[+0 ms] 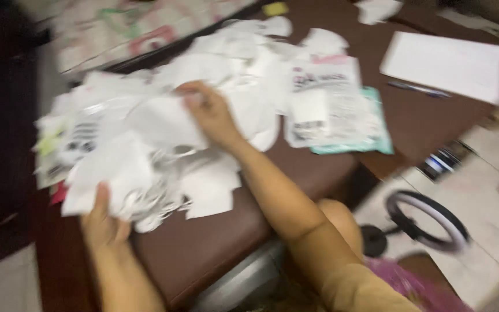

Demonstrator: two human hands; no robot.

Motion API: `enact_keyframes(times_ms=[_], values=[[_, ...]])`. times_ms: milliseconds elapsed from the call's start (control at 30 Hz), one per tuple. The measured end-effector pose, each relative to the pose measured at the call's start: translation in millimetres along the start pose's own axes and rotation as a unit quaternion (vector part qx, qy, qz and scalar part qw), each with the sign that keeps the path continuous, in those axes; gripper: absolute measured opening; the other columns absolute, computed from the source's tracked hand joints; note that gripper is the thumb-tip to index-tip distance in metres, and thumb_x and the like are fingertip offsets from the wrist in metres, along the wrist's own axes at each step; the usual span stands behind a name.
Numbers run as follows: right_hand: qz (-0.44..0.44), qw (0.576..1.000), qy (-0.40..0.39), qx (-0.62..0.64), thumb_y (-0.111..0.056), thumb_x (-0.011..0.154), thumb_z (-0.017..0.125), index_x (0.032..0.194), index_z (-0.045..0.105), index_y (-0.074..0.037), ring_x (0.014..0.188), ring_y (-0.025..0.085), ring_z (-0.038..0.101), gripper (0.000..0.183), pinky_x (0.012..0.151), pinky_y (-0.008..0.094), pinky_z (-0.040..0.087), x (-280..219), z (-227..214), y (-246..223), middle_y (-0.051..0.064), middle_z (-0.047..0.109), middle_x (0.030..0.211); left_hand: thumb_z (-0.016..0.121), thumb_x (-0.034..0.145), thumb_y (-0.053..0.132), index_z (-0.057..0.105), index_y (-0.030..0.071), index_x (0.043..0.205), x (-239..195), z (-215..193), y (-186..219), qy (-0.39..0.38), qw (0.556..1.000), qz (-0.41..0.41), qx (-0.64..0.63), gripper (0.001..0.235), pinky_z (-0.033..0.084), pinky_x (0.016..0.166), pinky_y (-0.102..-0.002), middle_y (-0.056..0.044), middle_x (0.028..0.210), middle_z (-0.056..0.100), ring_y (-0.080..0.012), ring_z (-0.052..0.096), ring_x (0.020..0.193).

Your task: Folding individual face masks and placing them into plastic packaging bags.

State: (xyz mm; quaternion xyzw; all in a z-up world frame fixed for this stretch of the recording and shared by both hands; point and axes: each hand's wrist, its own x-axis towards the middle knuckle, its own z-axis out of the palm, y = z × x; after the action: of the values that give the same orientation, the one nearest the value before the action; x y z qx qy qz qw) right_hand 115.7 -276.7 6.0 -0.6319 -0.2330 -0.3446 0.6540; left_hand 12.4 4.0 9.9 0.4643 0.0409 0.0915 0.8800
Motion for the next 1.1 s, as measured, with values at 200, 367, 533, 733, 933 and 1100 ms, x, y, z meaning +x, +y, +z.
enact_keyframes(times_ms=[200, 367, 533, 733, 933, 1100], values=[[0.12, 0.987, 0.088, 0.063, -0.007, 0.102, 0.064, 0.125, 0.066, -0.003, 0.122, 0.028, 0.064, 0.024, 0.107, 0.043, 0.05, 2.3, 67.1, 0.3, 0.018, 0.071, 0.119, 0.089, 0.084, 0.011, 0.059, 0.004, 0.138, 63.8, -9.4, -20.1, 0.078, 0.994, 0.077, -0.016, 0.062, 0.061, 0.095, -0.049, -0.016, 0.124, 0.071, -0.0316, 0.073, 0.111], [0.068, 0.995, 0.023, -0.065, -0.006, 0.1, 0.064, 0.122, 0.069, -0.008, 0.12, 0.028, 0.066, 0.022, 0.107, 0.043, 0.048, -24.4, 87.1, 23.4, 0.013, 0.073, 0.115, 0.087, 0.084, 0.019, 0.058, -0.002, 0.137, 65.8, 7.4, -30.9, 0.141, 0.99, 0.02, 0.008, 0.064, 0.061, 0.09, -0.049, -0.021, 0.118, 0.07, -0.0306, 0.071, 0.106], [0.078, 0.989, 0.002, -0.126, -0.012, 0.097, 0.072, 0.131, 0.066, -0.013, 0.124, 0.031, 0.064, 0.035, 0.107, 0.044, 0.049, -35.1, 88.6, 20.5, 0.012, 0.072, 0.125, 0.087, 0.085, 0.032, 0.059, -0.002, 0.137, 56.9, 6.0, -37.4, 0.114, 0.993, 0.014, -0.017, 0.068, 0.06, 0.09, -0.048, -0.021, 0.12, 0.07, -0.0305, 0.071, 0.107], [0.069, 0.987, 0.0, -0.145, -0.017, 0.095, 0.08, 0.144, 0.054, -0.01, 0.136, 0.038, 0.054, 0.056, 0.115, 0.05, 0.041, -39.6, 93.1, 2.2, 0.017, 0.063, 0.141, 0.099, 0.067, 0.019, 0.064, 0.002, 0.132, 44.2, 13.4, -30.9, 0.062, 0.995, 0.004, 0.082, 0.076, 0.062, 0.086, -0.044, -0.018, 0.113, 0.073, -0.027, 0.072, 0.1], [0.127, 0.984, 0.036, -0.12, -0.021, 0.095, 0.086, 0.158, 0.037, -0.021, 0.116, 0.028, 0.064, 0.079, 0.1, 0.041, 0.05, -41.9, 91.6, -4.6, 0.015, 0.066, 0.128, 0.099, 0.066, 0.013, 0.065, 0.0, 0.13, 42.8, 12.5, -25.7, 0.008, 0.999, -0.011, 0.044, 0.074, 0.061, 0.083, -0.043, -0.02, 0.11, 0.073, -0.028, 0.073, 0.096], [0.32, 0.944, 0.03, -0.081, -0.029, 0.094, 0.086, 0.157, 0.04, -0.014, 0.148, 0.039, 0.038, 0.08, 0.121, 0.046, 0.035, -47.8, 100.8, -16.0, 0.026, 0.036, 0.158, 0.098, 0.062, 0.013, 0.067, 0.002, 0.129, 31.2, 13.1, -18.7, -0.06, 0.996, -0.05, 0.051, 0.075, 0.06, 0.084, -0.04, -0.017, 0.112, 0.072, -0.0261, 0.071, 0.098]])
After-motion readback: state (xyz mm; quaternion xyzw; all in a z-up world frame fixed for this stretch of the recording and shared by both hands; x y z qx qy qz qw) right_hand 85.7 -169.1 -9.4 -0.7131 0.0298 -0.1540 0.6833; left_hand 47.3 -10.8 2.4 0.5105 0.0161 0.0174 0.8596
